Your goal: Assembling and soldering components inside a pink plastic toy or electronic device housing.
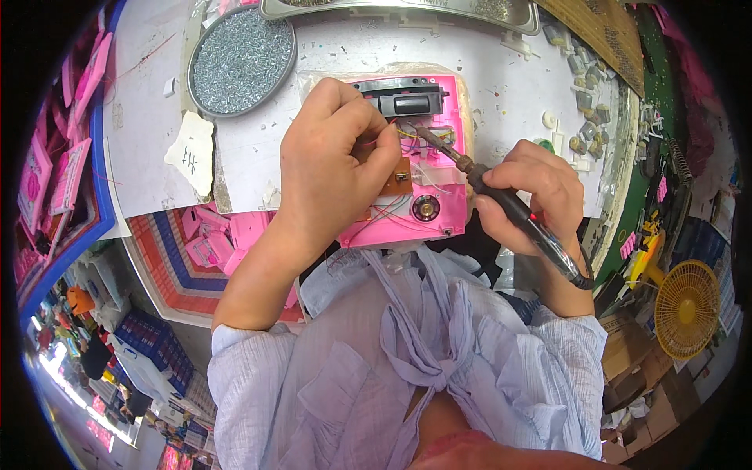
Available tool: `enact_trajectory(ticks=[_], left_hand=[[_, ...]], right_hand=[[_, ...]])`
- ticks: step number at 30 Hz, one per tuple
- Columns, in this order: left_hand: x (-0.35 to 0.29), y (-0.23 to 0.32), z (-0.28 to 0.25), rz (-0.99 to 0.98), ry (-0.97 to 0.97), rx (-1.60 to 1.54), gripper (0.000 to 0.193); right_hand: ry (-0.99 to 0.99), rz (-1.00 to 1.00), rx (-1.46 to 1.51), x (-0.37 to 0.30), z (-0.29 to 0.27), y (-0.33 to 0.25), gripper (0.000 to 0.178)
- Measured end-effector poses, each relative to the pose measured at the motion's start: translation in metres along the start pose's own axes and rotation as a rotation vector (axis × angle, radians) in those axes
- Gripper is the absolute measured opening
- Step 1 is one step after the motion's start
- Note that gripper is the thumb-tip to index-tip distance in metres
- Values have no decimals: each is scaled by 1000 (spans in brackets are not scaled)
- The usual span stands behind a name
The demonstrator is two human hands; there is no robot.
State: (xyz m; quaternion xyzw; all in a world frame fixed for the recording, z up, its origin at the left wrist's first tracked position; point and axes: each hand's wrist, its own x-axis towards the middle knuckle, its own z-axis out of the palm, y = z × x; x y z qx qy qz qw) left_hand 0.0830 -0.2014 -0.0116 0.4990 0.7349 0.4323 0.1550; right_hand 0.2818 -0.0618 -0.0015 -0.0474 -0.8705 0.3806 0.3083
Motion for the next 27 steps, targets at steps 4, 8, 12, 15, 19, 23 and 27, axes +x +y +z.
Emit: enact_trajectory(ticks=[4, 8, 12, 15, 19, 23, 27], left_hand=[[0, 0, 1, 10, 4, 30, 13], [-1, -1, 3, 32, 22, 33, 13], [-2, -4, 5, 59, 36, 46, 13], [-3, -4, 6, 44, 48, 20, 14], [-5, -7, 9, 66, 69, 21, 13], [-6, -8, 12, 85, 90, 32, 14], [-5, -8, 14, 99, 105, 63, 15]], right_hand=[[-31, 29, -5, 3, 0, 0, 33], [-50, 24, 3, 6, 2, 2, 33], [-39, -4, 14, 7, 5, 5, 32], [-24, -8, 4, 8, 6, 4, 32], [-19, -5, 8, 7, 5, 5, 32], [-18, -1, 8, 8, 5, 4, 32], [-32, -10, -10, 9, 4, 4, 32]])
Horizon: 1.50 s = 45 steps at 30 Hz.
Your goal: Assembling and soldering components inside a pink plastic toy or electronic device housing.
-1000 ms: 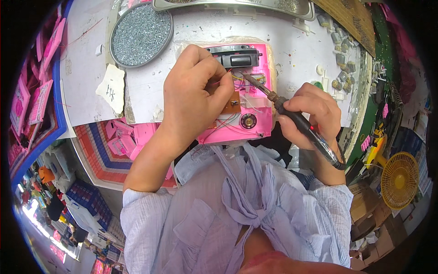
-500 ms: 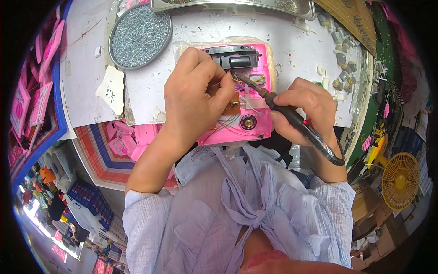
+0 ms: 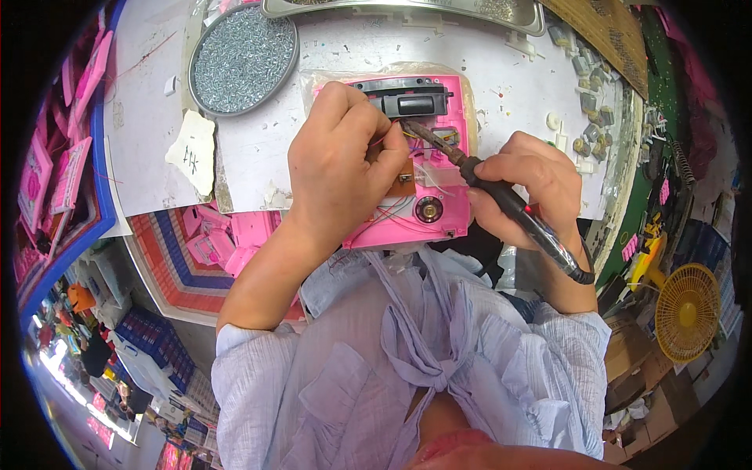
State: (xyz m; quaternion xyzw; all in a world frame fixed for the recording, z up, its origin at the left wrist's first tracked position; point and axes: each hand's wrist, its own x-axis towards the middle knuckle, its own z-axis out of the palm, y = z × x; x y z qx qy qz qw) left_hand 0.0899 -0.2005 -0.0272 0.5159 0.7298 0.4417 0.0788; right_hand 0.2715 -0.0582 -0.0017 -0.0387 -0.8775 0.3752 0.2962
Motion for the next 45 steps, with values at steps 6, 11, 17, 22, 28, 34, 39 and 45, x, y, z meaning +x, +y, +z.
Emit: enact_trajectory(ticks=[6, 11, 17, 22, 28, 34, 39, 45], left_hand=[[-2, 0, 1, 12, 9, 14, 14], [-2, 2, 1, 1, 20, 18, 14], [-2, 2, 2, 38, 46, 55, 15], [-2, 4, 3, 22, 59, 78, 15], [-3, 4, 1, 41, 46, 108, 16], [-7, 28, -32, 122, -70, 152, 26], [-6, 28, -10, 337, -469, 92, 23], [-3, 21, -11, -45, -512, -239, 14]], right_hand=[[23, -10, -12, -4, -5, -4, 32], [21, 58, -6, -15, -21, -12, 32], [74, 62, -14, -24, -26, -13, 34], [84, 55, -18, -25, -28, -10, 33], [117, 43, -12, -28, -29, -7, 32], [167, 107, 7, -41, -40, -8, 31], [137, 42, -1, -32, -36, -2, 31], [364, 265, 151, -52, -30, -7, 34]])
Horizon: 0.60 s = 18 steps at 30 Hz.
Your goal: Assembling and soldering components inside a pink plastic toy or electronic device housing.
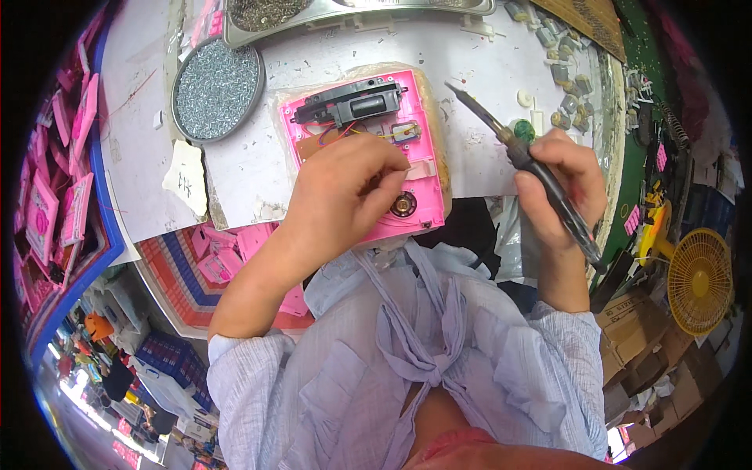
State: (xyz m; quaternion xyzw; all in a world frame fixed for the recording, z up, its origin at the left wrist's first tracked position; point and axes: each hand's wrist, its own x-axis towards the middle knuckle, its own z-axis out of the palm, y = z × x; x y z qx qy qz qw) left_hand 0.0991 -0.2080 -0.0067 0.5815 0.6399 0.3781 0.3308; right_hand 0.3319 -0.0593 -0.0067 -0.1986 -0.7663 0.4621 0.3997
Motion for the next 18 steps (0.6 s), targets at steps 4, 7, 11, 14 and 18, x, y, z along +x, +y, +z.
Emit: enact_trajectory(ticks=[4, 7, 11, 14, 18], left_hand=[[2, -2, -1, -175, -3, -150, 7], [0, -2, -2, -191, -10, -163, 7], [2, -3, 0, -129, 46, -182, 7], [3, -7, 5, -133, 85, -274, 7], [1, -6, 6, -151, 115, -296, 7]], right_hand=[[-157, 51, 31, 8, 17, -6, 37], [-141, 65, 61, 7, 15, -7, 39], [-83, 212, 122, 2, 21, -15, 40], [-213, 34, -41, 8, 45, -8, 51], [-166, 40, 57, 2, 70, 4, 58]])
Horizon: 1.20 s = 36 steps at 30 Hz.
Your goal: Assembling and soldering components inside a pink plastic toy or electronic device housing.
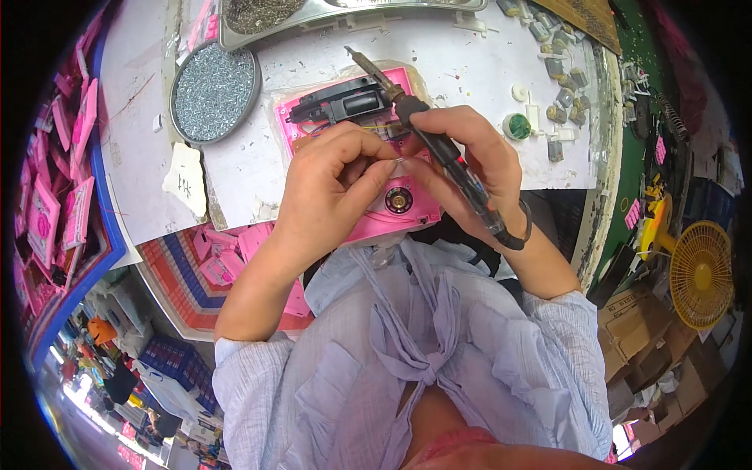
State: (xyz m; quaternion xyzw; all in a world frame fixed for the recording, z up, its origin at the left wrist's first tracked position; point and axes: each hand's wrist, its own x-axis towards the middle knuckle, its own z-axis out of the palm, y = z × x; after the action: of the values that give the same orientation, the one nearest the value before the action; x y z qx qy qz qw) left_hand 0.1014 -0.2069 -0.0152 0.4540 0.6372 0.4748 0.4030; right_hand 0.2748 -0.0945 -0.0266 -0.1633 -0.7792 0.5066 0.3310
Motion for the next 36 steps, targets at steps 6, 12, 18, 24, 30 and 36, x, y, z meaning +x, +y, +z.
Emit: enact_trajectory(ticks=[6, 12, 18, 24, 30, 36], left_hand=[[-3, 1, -7, -94, -106, 49, 5], [-9, 5, -8, 252, -84, 284, 11], [-8, 3, -12, 328, -198, 436, 17], [-19, -4, -10, 284, -35, 356, 19], [-20, -5, -11, 336, -29, 417, 19], [-20, -5, -11, 327, -37, 389, 19]], right_hand=[[48, -6, -95, -6, 8, -1, 58], [116, -18, 63, -11, -45, -15, 32], [-33, 139, 294, -19, -79, -10, 29], [-172, -41, -176, -25, -23, -16, 54], [-180, -129, -309, -34, 12, -12, 52], [-101, -171, -362, -39, 21, -9, 51]])
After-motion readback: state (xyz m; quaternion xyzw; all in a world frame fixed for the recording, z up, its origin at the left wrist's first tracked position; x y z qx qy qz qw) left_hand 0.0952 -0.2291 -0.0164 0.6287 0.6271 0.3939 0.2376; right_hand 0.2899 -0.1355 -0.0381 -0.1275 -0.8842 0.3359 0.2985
